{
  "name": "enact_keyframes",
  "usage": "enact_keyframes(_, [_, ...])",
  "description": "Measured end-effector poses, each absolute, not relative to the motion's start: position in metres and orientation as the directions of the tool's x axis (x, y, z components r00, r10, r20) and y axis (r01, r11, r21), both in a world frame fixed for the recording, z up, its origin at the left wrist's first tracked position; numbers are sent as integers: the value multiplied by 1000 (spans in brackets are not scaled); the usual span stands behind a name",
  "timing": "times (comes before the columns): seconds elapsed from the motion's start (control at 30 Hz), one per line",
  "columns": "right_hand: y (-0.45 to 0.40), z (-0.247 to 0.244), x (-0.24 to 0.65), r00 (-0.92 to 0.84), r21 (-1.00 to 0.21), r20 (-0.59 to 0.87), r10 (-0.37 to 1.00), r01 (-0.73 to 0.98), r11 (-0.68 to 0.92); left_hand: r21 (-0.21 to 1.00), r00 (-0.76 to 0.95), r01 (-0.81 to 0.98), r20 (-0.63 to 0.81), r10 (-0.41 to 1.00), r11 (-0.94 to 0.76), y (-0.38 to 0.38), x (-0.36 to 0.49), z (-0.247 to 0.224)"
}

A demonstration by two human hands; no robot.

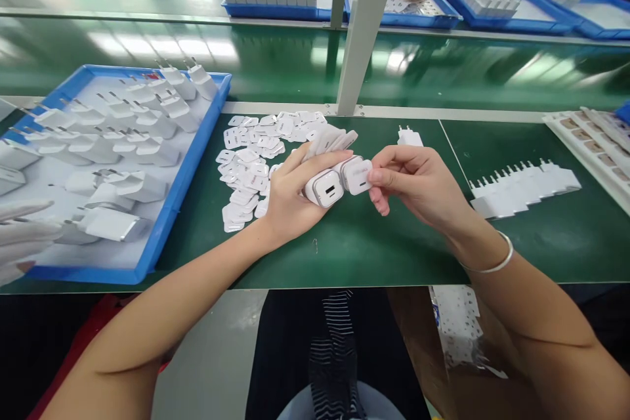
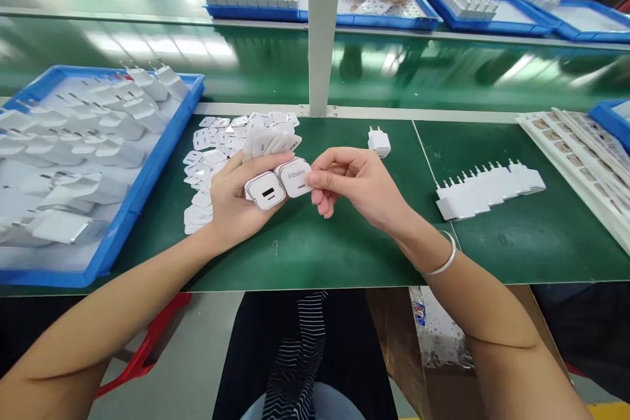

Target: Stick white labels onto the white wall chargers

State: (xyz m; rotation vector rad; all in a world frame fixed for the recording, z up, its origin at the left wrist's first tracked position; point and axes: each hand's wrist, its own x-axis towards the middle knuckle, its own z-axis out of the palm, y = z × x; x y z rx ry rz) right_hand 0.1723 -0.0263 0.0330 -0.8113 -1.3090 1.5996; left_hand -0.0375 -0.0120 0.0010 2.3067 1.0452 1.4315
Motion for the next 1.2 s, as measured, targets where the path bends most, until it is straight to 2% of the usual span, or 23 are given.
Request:
enact_keyframes(0.23, [-24, 32, 174, -390, -979, 17, 921, -193, -64, 541, 289, 359, 710, 642, -760, -10, -36, 3])
enact_keyframes(0.7, [-25, 32, 175, -365, -989, 21, 931, -144, -34, 532, 308, 423, 677, 668, -734, -11, -38, 1])
enact_keyframes(1.2, [-28, 36, 173, -364, -995, -27, 931, -77, -59, 538, 341, 378, 676, 653, -754, -11, -38, 2])
